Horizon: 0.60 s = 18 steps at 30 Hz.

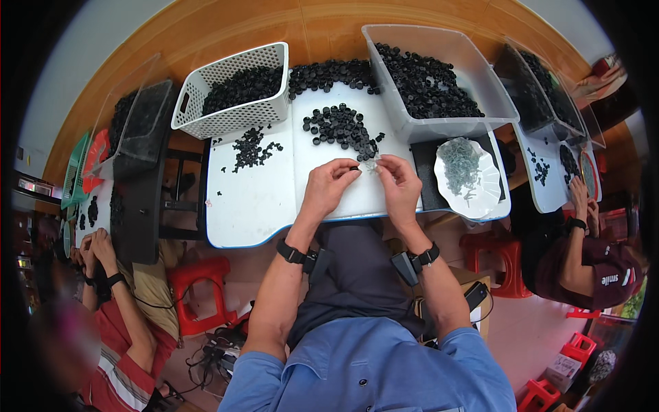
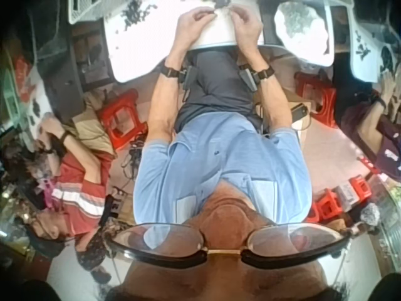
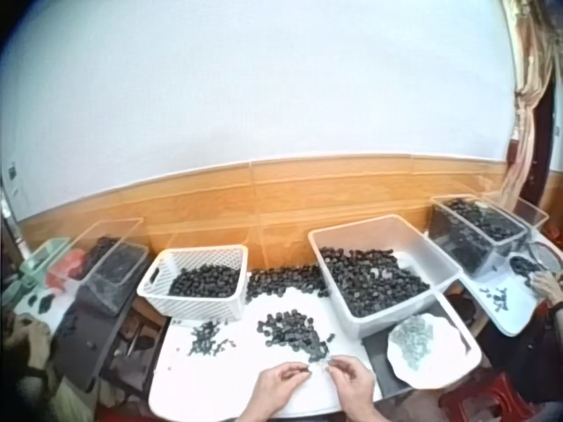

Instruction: Assembling small black plastic circular components with silver springs and fasteners at a workstation.

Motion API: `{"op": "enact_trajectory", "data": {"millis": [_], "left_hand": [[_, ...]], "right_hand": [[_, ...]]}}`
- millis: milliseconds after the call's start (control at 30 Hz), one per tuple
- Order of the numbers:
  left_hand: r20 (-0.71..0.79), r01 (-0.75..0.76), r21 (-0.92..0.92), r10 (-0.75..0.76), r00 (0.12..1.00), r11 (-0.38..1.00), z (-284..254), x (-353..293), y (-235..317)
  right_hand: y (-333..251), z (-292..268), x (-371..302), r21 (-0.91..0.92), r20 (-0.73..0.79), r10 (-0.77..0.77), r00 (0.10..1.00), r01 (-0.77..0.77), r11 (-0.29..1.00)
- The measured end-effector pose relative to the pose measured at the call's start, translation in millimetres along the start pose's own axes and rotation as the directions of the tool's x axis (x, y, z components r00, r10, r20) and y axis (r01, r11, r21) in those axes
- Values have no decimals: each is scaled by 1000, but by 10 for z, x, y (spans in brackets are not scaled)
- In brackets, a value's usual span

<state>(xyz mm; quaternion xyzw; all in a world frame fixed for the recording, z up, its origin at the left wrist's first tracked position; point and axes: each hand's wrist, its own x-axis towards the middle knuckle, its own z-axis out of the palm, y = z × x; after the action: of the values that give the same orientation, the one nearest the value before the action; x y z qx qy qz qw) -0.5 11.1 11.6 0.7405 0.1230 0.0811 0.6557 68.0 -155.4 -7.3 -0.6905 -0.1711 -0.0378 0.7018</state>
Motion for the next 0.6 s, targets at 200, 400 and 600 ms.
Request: {"op": "enact_trajectory", "data": {"millis": [200, 400, 600], "left_hand": [[-17, 26, 102, -25, 1000, 994, -1, -3, 34], [-88, -40, -25, 38, 995, 999, 55, -37, -10], [-194, -82, -110, 60, 979, 990, 64, -36, -104]], "right_hand": [[28, -27, 9, 148, -76, 68, 995, -56, 987], [-54, -58, 13, -172, -4, -65, 998, 63, 983], [-189, -171, 103, -396, 205, -126, 971, 200, 896]]}}
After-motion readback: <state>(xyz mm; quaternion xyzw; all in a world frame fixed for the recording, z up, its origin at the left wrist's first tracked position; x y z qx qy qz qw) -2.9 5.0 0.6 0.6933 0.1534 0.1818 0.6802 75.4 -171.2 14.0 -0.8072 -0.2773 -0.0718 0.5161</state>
